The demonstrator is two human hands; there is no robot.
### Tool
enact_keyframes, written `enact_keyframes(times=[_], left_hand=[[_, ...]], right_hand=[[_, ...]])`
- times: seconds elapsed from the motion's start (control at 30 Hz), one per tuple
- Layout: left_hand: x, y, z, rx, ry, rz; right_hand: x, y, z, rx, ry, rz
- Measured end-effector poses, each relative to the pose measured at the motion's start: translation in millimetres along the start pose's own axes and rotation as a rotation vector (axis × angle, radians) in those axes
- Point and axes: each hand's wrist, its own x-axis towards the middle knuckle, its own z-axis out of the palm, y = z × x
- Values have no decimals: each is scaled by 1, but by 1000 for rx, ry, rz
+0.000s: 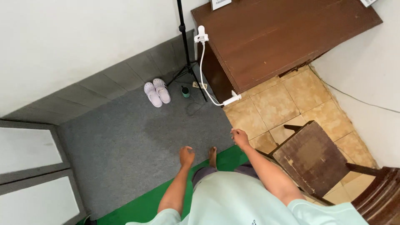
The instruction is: Tidy up camera accessories in a bedroom.
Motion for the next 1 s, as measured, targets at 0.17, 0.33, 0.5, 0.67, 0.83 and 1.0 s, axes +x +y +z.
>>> enact_keyframes(times=[0.17,0.33,0.5,0.67,0.83,1.0], left_hand=[[16,12,22,70,-13,221],[17,26,40,27,-141,239],[40,70,57,99,-171,389],[110,117,136,430,-195,795],[186,185,224,584,11,761],[232,202,289,778,-30,668]], right_hand=[[69,38,0,291,-167,394],[153,68,20,606,-167,579],[234,83,53,783,-154,584],[322,116,70,770,108,292],[328,85,50,1080,107,518],[389,146,67,1046,-67,509]])
